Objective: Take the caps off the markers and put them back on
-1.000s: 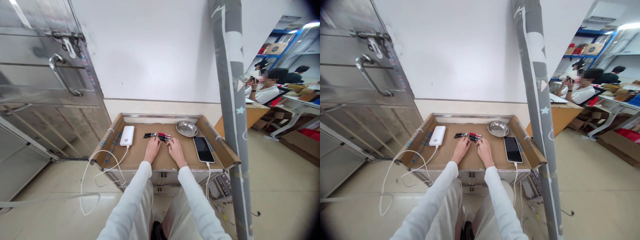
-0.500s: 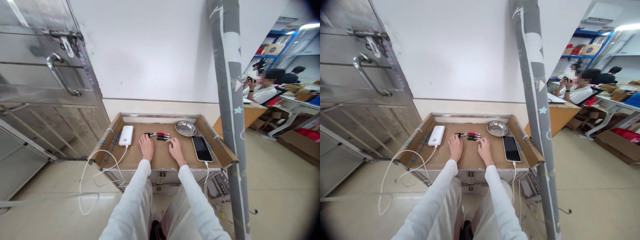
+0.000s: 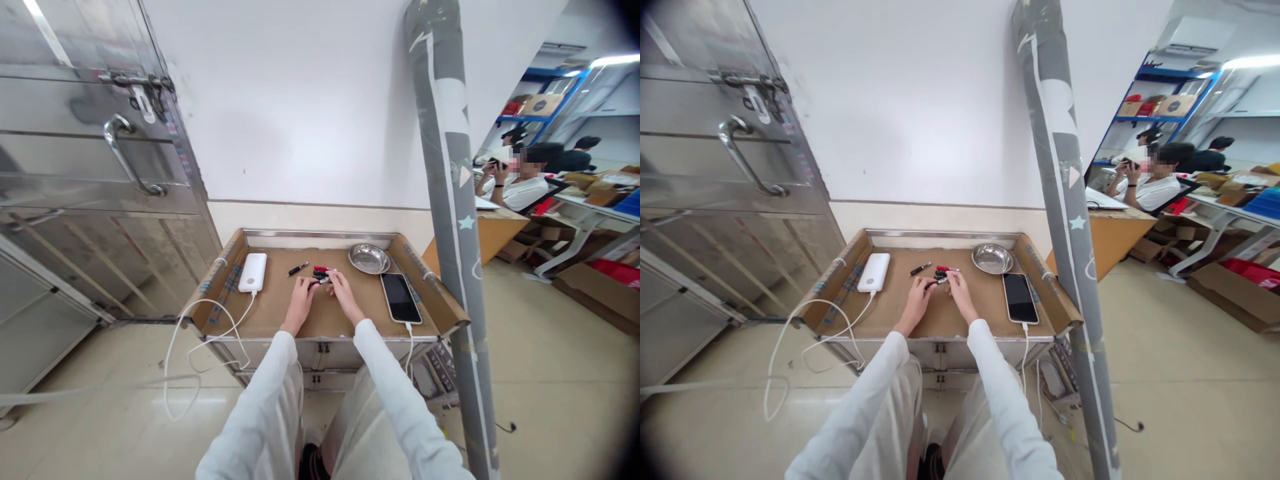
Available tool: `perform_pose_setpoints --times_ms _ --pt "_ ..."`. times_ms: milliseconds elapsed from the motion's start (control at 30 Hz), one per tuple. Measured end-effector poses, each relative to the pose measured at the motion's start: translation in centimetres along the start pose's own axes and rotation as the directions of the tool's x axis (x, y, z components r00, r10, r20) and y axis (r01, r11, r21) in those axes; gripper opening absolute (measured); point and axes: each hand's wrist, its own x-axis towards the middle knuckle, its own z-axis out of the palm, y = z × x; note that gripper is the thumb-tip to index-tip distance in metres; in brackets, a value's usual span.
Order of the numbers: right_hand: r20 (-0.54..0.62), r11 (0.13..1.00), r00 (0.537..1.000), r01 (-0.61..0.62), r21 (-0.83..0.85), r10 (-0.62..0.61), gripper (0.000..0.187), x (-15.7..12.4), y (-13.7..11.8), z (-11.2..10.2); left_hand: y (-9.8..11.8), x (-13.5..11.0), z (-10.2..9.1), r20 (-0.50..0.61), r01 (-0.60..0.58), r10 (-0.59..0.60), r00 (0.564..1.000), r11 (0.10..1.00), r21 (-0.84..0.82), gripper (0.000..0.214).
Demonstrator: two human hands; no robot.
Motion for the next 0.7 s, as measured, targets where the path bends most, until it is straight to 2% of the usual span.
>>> perform_pose_setpoints --times_ms 67,167,333,567,633,700 --pt "0.084 0.980 0.993 -0.098 0.172 0.084 0.037 0.1 -0.2 0.0 0.8 0.5 0.2 0.003 -0.019 0.020 1.000 0.997 -0.079 0.016" --pt "0.182 0.899 0.970 -0.219 0.380 0.159 0.028 -0.2 -0.2 -0.4 1.9 1.6 0.1 -0.037 -0.009 0.003 0.999 0.984 -0.175 0.019" --pt "0.253 0.797 0.926 -0.370 0.477 0.279 0.020 -0.7 0.0 -1.0 2.8 2.7 -0.9 -0.026 0.079 -0.092 0.995 0.942 -0.327 0.023" --pt "0.268 0.856 0.941 -0.306 0.417 0.206 0.027 -0.9 0.5 -1.4 1.3 2.4 -2.6 -0.099 0.195 -0.270 0.958 0.862 -0.468 0.030" --pt "0.235 0.889 0.955 -0.260 0.378 0.179 0.034 -0.9 0.7 -1.6 0.4 2.1 -2.6 -0.092 0.229 -0.299 0.950 0.865 -0.447 0.031" --pt "0.144 0.939 0.981 -0.170 0.298 0.132 0.038 -0.9 0.9 -1.9 -0.4 1.7 -2.5 -0.035 0.266 -0.300 0.953 0.889 -0.372 0.029"
